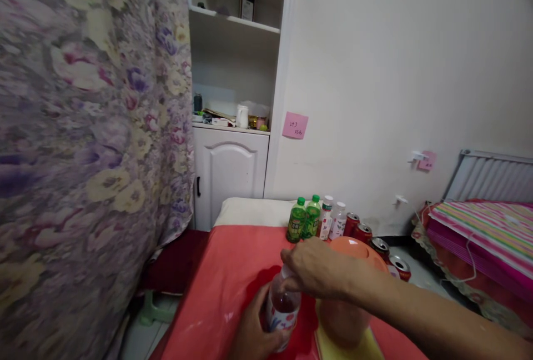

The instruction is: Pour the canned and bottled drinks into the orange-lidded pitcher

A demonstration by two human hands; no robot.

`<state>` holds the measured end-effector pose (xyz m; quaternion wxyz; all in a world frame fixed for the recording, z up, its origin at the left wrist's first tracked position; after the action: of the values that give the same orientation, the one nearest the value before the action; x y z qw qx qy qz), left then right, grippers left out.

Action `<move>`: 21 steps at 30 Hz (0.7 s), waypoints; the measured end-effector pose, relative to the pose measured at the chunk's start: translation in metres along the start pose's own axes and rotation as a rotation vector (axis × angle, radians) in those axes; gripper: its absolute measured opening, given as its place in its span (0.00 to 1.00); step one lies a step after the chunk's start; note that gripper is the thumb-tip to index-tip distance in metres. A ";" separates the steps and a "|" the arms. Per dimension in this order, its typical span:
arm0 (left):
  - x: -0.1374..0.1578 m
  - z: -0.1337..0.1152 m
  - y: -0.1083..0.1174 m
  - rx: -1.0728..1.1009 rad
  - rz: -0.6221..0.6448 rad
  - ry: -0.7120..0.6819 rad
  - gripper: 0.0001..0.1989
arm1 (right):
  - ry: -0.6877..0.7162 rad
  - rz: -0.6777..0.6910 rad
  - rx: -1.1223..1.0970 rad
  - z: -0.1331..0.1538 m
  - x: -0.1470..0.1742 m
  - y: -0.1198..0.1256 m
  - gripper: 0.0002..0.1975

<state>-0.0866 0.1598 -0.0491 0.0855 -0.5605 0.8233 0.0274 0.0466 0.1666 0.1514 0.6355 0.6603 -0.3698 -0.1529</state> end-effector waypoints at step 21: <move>0.001 -0.002 0.002 0.035 0.012 -0.008 0.39 | 0.111 0.027 -0.069 -0.008 0.000 0.000 0.17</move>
<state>-0.0889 0.1595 -0.0473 0.0983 -0.5537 0.8268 0.0159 0.0522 0.1720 0.1525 0.6794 0.6404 -0.3375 -0.1200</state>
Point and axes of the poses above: each hand's wrist, its own x-axis away from the middle knuckle, its own y-axis out of the back of the hand, z = x × y, the point moved 3 cm from there along -x, towards the middle knuckle, and after that the axes turned 13 degrees about z, right-handed, at the moved point
